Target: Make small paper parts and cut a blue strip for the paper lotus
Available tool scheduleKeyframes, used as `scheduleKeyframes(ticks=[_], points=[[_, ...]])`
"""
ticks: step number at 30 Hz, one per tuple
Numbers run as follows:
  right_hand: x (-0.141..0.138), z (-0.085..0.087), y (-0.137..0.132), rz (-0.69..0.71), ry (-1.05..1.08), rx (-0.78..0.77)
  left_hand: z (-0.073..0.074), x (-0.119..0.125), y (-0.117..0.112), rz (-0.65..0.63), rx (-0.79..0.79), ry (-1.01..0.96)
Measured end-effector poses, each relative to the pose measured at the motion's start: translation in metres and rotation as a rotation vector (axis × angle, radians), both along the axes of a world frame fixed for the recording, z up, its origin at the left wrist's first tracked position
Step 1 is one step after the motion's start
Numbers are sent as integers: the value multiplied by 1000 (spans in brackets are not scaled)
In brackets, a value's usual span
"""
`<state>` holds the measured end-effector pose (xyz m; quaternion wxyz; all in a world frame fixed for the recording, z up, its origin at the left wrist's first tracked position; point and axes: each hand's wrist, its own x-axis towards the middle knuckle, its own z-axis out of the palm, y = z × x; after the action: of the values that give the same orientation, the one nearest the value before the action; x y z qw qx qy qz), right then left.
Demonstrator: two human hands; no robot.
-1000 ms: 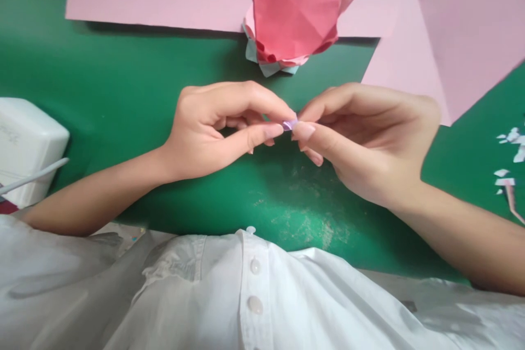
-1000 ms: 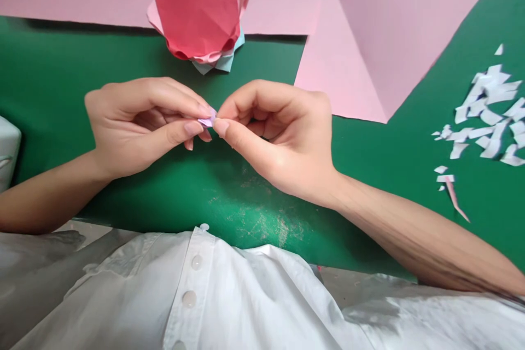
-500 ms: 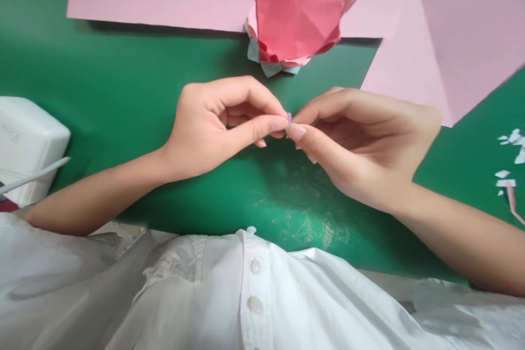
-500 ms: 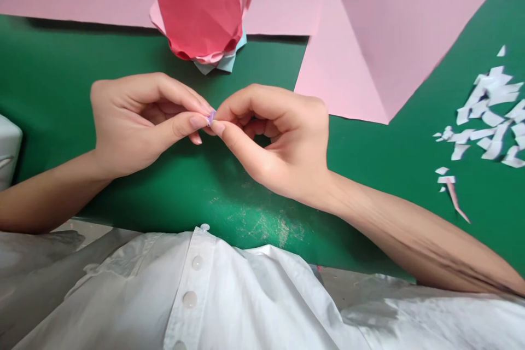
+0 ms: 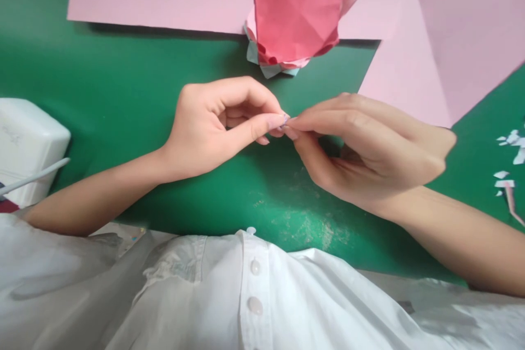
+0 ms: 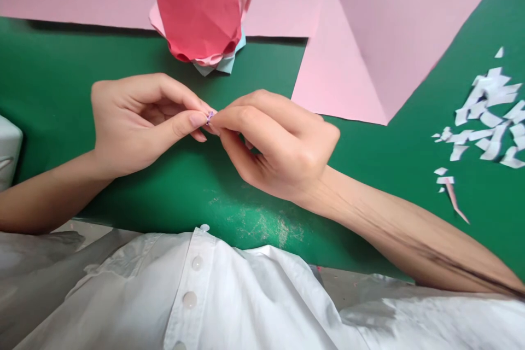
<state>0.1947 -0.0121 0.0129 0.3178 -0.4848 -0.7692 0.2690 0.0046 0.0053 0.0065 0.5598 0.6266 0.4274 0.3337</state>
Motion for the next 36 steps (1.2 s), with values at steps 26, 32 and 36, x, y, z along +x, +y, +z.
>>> scheduleKeyframes(ticks=[26, 32, 36], points=[[10, -5, 15, 427, -84, 136, 11, -2, 19, -224, -420, -15], [6, 0, 20, 558, -162, 570, 23, 3, 22, -208, -563, 139], [2, 0, 23, 559, -132, 615, 22, 4, 23, -208, -614, 115]])
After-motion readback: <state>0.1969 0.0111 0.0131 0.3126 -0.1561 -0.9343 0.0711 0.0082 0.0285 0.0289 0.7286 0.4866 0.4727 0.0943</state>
